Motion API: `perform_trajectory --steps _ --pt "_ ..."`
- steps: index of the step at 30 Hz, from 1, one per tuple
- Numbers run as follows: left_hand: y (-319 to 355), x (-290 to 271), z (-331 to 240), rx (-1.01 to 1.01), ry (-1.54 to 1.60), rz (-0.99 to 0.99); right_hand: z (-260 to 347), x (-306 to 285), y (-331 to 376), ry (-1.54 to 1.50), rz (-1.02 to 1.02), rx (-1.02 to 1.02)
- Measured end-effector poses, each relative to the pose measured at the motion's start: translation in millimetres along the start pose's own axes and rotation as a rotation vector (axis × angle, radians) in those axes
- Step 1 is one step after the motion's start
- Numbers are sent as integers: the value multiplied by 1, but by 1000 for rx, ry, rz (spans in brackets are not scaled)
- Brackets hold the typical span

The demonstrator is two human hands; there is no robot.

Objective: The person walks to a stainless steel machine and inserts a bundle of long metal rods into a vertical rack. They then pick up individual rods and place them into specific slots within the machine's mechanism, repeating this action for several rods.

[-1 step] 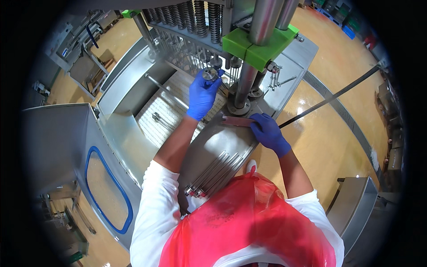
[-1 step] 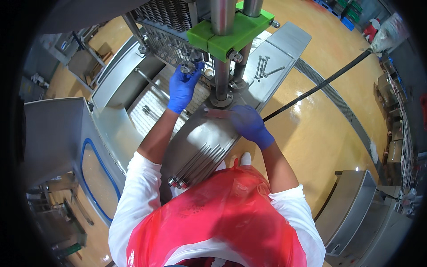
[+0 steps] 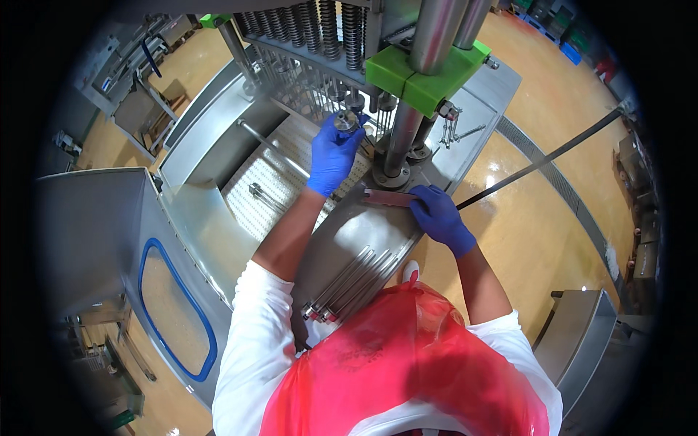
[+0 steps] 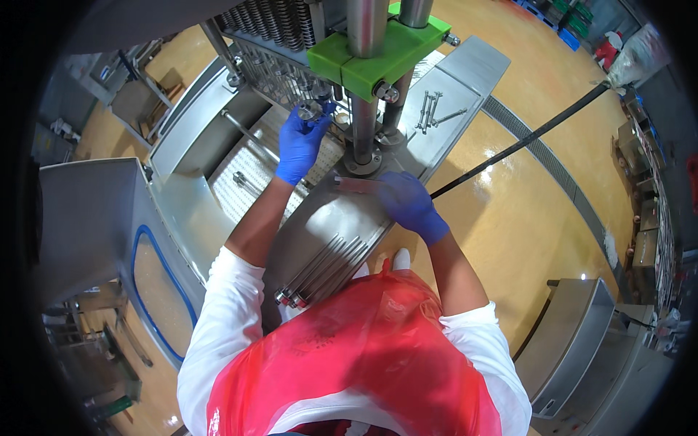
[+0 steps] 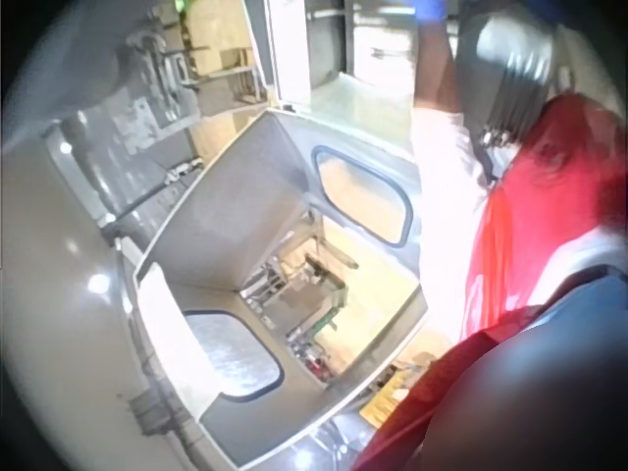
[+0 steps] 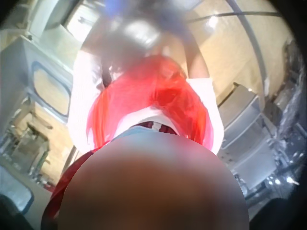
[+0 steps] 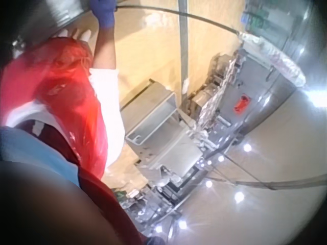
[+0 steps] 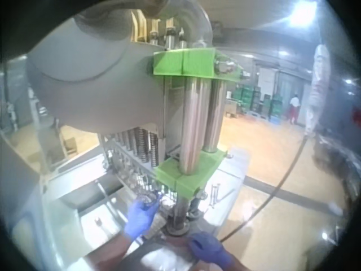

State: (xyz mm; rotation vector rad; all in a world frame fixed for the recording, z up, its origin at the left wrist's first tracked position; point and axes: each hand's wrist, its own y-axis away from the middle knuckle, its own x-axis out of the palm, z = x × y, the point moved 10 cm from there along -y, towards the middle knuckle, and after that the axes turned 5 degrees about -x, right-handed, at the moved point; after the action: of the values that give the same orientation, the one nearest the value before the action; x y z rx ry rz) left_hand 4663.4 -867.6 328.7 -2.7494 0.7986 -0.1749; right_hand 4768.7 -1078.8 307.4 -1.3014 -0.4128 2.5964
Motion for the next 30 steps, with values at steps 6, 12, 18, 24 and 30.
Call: perform_trajectory --steps 6,12,18,24,30 --pt "-6 1 -13 -49 -318 -15 -5 2 0 -8 32 43" --pt "-5 0 -22 152 -330 -129 -6 4 -1 -19 34 47" --pt "-6 4 -20 83 -415 -70 -10 4 0 6 32 52" --pt "-9 4 -6 167 -388 -37 -7 6 -2 28 12 13" --pt "-17 15 -3 25 -502 70 -8 5 -1 0 -20 26"
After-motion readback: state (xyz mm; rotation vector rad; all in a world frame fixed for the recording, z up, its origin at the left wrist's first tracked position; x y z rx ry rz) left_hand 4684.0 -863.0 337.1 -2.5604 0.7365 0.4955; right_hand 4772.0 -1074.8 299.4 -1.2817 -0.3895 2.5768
